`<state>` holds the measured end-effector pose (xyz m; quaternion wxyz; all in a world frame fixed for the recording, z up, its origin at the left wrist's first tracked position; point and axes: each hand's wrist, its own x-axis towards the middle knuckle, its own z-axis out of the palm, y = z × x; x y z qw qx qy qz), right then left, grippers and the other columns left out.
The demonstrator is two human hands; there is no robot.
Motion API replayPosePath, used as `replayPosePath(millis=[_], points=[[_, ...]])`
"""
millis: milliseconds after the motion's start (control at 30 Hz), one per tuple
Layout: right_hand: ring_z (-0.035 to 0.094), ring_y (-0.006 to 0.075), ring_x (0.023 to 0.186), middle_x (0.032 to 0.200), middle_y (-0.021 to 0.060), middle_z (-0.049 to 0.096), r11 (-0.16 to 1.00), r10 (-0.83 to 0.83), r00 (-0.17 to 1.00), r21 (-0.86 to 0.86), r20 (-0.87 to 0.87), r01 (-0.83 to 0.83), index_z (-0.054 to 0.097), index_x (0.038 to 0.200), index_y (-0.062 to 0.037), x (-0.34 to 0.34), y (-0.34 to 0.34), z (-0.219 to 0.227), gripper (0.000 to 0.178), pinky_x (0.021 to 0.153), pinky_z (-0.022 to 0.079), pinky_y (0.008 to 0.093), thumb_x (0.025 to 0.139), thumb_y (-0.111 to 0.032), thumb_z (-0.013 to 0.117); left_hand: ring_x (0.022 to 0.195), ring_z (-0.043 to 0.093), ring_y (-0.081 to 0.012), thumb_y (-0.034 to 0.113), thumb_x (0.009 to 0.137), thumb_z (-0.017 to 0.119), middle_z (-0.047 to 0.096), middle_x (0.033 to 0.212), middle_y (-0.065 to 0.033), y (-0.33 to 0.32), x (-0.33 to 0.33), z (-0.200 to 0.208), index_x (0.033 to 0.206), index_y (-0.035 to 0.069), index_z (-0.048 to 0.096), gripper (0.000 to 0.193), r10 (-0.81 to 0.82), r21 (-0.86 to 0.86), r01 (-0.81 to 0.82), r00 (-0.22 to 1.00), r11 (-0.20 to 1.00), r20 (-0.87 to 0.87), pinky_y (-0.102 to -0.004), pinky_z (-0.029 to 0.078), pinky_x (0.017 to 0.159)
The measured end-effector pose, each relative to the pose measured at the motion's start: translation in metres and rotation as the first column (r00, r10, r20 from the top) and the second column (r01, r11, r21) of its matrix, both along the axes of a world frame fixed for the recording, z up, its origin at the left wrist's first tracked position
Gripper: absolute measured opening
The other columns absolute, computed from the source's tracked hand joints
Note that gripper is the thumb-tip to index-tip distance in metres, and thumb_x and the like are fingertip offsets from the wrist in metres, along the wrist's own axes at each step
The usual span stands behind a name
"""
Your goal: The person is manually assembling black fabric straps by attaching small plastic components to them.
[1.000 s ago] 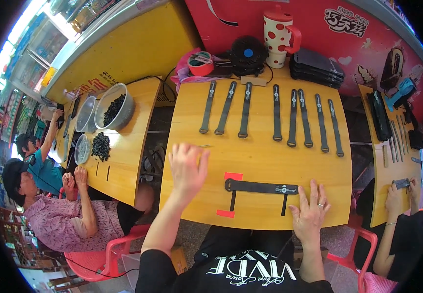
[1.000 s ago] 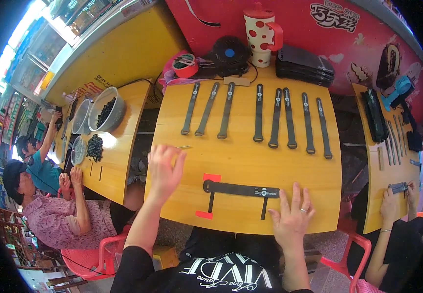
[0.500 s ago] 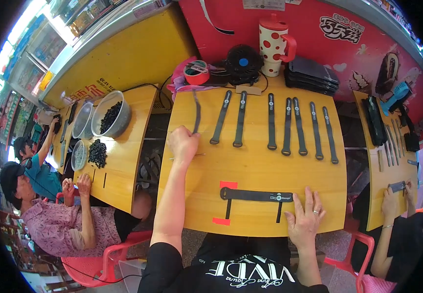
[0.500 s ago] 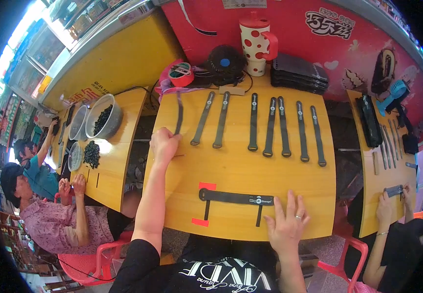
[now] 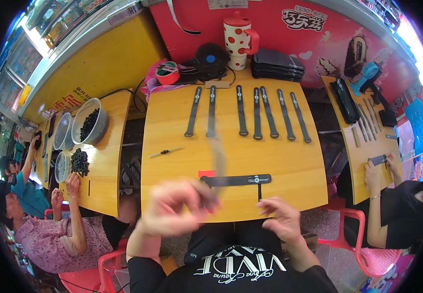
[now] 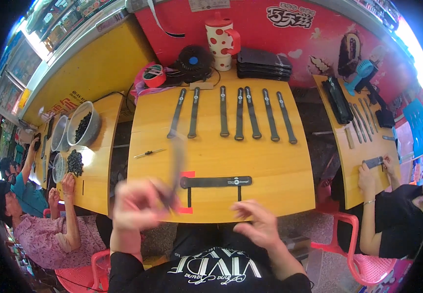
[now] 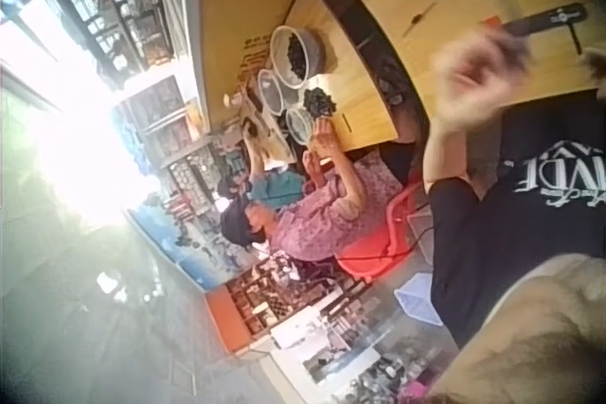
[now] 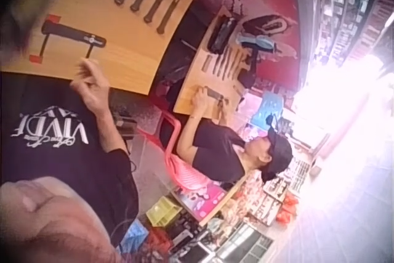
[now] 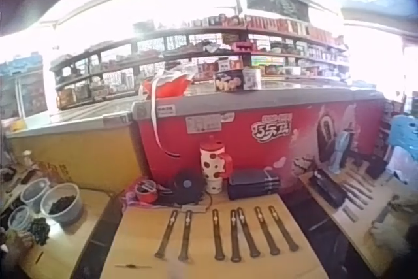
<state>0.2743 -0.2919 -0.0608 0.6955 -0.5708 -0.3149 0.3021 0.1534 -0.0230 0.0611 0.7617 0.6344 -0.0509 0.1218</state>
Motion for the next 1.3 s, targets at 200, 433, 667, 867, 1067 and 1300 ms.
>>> replayPosePath(millis=[200, 433, 667, 867, 1067, 1300], points=[[0.062, 0.0221, 0.081, 0.104, 0.0223, 0.064, 0.876, 0.434, 0.697, 0.449, -0.571, -0.177, 0.058, 0.131, 0.0008, -0.013, 0.004, -0.013, 0.066, 0.07, 0.05, 0.0299, 0.074, -0.017, 0.087, 0.087, 0.071, -0.0219, -0.011, 0.082, 0.066, 0.071, 0.095, -0.0209, -0.045, -0.025, -0.063, 0.074, 0.004, 0.047, 0.026, -0.377, -0.337, 0.238, 0.814, 0.911, -0.442, -0.0281, 0.058, 0.071], [0.065, 0.0244, 0.082, 0.104, 0.0225, 0.064, 0.965, 0.194, 0.894, 0.245, -0.404, -0.099, 0.064, 0.118, 0.0072, 0.003, -0.016, -0.028, 0.076, 0.062, 0.048, 0.027, 0.095, -0.063, 0.048, 0.057, 0.065, -0.0125, -0.011, 0.079, 0.069, 0.071, 0.087, -0.0219, -0.028, -0.028, -0.089, 0.069, 0.004, 0.05, 0.026, -0.178, -0.352, -0.075, 0.753, 0.933, -0.633, -0.0199, 0.046, 0.044], [0.07, 0.028, 0.08, 0.107, 0.025, 0.068, 0.97, 0.199, 0.835, 0.224, -0.514, -0.093, 0.056, 0.128, 0.0089, 0.017, -0.025, -0.035, 0.104, 0.057, 0.049, 0.0268, 0.084, -0.084, 0.039, 0.062, 0.068, -0.0125, -0.008, 0.082, 0.069, 0.07, 0.085, -0.0204, -0.02, -0.018, -0.094, 0.069, 0.005, 0.048, 0.027, -0.131, -0.283, -0.093, 0.721, 0.955, -0.68, -0.0189, 0.044, 0.044], [0.066, 0.0179, 0.069, 0.091, 0.0124, 0.067, 0.995, -0.058, 0.975, -0.098, -0.215, 0.038, 0.068, 0.107, 0.005, 0.024, -0.019, -0.02, 0.017, 0.056, 0.047, 0.0204, 0.091, 0.003, 0.063, 0.064, 0.069, -0.0139, -0.008, 0.082, 0.068, 0.07, 0.084, -0.0197, -0.012, -0.016, -0.104, 0.07, 0.005, 0.049, 0.026, -0.089, -0.256, -0.143, 0.69, 0.956, -0.719, -0.0187, 0.044, 0.043], [0.059, 0.0109, 0.064, 0.085, 0.0061, 0.062, 0.974, -0.187, 0.956, -0.082, 0.224, 0.21, 0.069, 0.1, 0.003, 0.032, 0.0, -0.023, 0.013, 0.058, 0.045, 0.0204, 0.087, 0.007, 0.068, 0.062, 0.066, -0.0105, -0.004, 0.084, 0.071, 0.07, 0.083, -0.0131, -0.011, -0.011, -0.11, 0.08, 0.001, 0.061, 0.012, 0.078, -0.235, -0.308, 0.742, 0.922, -0.666, -0.0187, 0.045, 0.044], [0.06, 0.0101, 0.067, 0.084, 0.0038, 0.061, 0.943, -0.31, 0.941, -0.171, -0.135, 0.286, 0.069, 0.103, 0.0036, 0.028, 0.012, -0.021, 0.017, 0.058, 0.046, 0.021, 0.087, 0.008, 0.068, 0.061, 0.062, -0.006, -0.001, 0.086, 0.073, 0.069, 0.075, -0.0047, -0.008, -0.013, -0.129, 0.092, -0.001, 0.07, 0.007, 0.362, -0.025, -0.471, 0.71, 0.882, -0.604, -0.0179, 0.045, 0.046]])
